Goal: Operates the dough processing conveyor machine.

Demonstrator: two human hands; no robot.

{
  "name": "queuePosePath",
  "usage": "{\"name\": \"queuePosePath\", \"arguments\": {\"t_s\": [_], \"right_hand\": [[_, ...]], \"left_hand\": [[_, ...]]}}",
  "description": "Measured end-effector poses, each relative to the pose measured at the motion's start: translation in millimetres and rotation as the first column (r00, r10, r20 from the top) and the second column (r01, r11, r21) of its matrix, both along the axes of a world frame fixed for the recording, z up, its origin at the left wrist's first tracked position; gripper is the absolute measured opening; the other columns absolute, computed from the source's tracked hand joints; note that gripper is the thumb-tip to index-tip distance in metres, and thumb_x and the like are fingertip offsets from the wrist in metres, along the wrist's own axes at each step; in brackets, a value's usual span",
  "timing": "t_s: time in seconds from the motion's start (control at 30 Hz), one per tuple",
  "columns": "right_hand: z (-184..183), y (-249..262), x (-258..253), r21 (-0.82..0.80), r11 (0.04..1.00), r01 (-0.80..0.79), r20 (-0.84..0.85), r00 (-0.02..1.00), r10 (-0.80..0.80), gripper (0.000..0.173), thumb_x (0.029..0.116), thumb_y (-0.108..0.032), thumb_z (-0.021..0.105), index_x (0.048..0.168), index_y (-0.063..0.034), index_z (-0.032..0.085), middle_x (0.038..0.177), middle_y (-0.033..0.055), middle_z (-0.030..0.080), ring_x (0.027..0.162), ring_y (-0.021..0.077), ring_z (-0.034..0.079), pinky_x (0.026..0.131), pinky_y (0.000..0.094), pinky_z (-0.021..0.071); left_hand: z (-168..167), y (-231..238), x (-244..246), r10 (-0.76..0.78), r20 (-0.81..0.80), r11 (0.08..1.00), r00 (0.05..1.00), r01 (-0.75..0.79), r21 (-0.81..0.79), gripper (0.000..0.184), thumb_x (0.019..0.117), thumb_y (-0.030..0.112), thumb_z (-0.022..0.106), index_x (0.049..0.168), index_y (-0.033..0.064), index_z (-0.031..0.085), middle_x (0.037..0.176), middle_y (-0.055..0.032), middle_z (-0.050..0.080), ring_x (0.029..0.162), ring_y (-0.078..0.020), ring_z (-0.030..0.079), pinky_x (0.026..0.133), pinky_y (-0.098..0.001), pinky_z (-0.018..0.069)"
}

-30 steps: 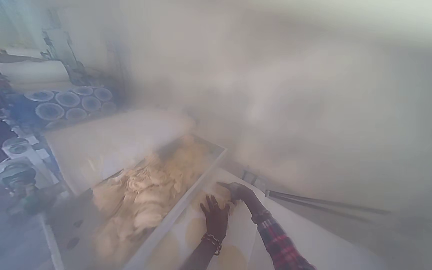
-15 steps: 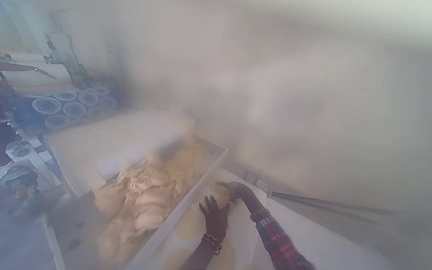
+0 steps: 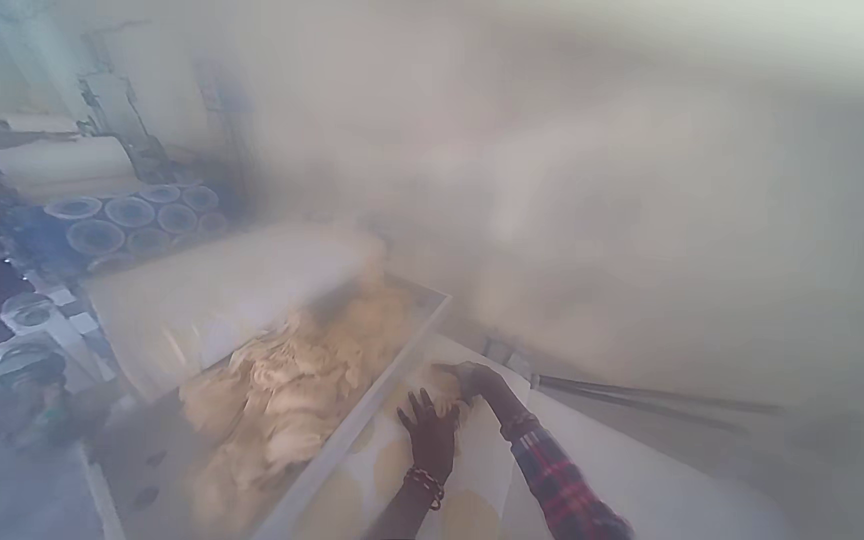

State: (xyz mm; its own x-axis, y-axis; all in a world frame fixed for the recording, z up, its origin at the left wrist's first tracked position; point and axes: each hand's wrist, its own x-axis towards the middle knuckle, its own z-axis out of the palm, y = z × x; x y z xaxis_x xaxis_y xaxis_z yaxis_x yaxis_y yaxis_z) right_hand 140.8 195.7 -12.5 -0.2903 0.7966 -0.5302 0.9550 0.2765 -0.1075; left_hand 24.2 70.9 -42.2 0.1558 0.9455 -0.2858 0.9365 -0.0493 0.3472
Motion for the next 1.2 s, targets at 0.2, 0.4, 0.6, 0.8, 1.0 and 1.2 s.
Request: {"name": "queuePosePath", "arguments": {"t_s": [0.2,0.4,0.6,0.8,1.0,1.2], "right_hand": [[3,-1,-2,-0.005,1.000,0.018,0.005,1.000,-0.018,0.104,0.0804,-0.003,0.078,0.162,-0.0401,0.026,0.140,0.0270,0.057,0.128,0.0485,0.055,0.098,0.0692,0.0441],[5,-1,-2,-0.003,1.000,0.015,-0.008,1.000,-0.015,0.102,0.0813,-0.003,0.078,0.162,-0.0395,0.027,0.140,0.0269,0.058,0.128,0.0485,0.055,0.099,0.0687,0.0439],[4,0,-6,-0.004,1.000,0.019,-0.003,1.000,-0.019,0.097,0.0824,-0.004,0.077,0.162,-0.0348,0.030,0.141,0.0264,0.057,0.129,0.0479,0.055,0.099,0.0687,0.0436],[3,-1,0,0.007,0.999,0.038,0.003,0.999,-0.038,0.095,0.0817,-0.005,0.077,0.161,-0.0314,0.033,0.140,0.0255,0.058,0.129,0.0466,0.056,0.099,0.0679,0.0441],[7,-3,-1,0.007,0.999,0.037,-0.028,0.999,-0.037,0.100,0.0811,-0.002,0.077,0.162,-0.0367,0.029,0.140,0.0264,0.058,0.128,0.0476,0.056,0.100,0.0684,0.0433],[15,-9,-10,0.010,0.999,0.037,0.002,0.999,-0.037,0.098,0.0817,-0.001,0.075,0.162,-0.0352,0.030,0.139,0.0256,0.059,0.127,0.0464,0.057,0.098,0.0679,0.0446]], "left_hand": [[2,-1,0,0.005,-0.002,1.000,1.000,-0.005,0.005,0.045,0.1104,0.028,0.044,0.154,0.0381,0.047,0.168,-0.0278,0.015,0.155,-0.0534,0.004,0.114,-0.0806,0.0053],[0,2,-1,0.005,-0.008,1.000,1.000,-0.005,-0.001,0.045,0.1105,0.028,0.044,0.155,0.0386,0.045,0.168,-0.0280,0.015,0.154,-0.0542,0.005,0.114,-0.0807,0.0072],[2,2,-4,0.007,-0.001,1.000,1.000,-0.007,-0.014,0.044,0.1113,0.031,0.042,0.155,0.0393,0.044,0.168,-0.0273,0.017,0.155,-0.0532,0.005,0.115,-0.0794,0.0074],[1,1,0,-0.007,-0.011,1.000,1.000,0.007,0.004,0.045,0.1112,0.031,0.042,0.155,0.0394,0.044,0.167,-0.0277,0.019,0.155,-0.0534,0.005,0.114,-0.0807,0.0069],[1,3,-1,-0.001,-0.011,1.000,1.000,0.001,-0.002,0.044,0.1111,0.032,0.042,0.154,0.0394,0.045,0.167,-0.0271,0.019,0.155,-0.0530,0.005,0.114,-0.0805,0.0063],[0,3,-4,0.020,0.003,1.000,1.000,-0.020,-0.011,0.044,0.1112,0.033,0.041,0.155,0.0408,0.044,0.168,-0.0271,0.016,0.155,-0.0528,0.004,0.115,-0.0799,0.0067]]}}
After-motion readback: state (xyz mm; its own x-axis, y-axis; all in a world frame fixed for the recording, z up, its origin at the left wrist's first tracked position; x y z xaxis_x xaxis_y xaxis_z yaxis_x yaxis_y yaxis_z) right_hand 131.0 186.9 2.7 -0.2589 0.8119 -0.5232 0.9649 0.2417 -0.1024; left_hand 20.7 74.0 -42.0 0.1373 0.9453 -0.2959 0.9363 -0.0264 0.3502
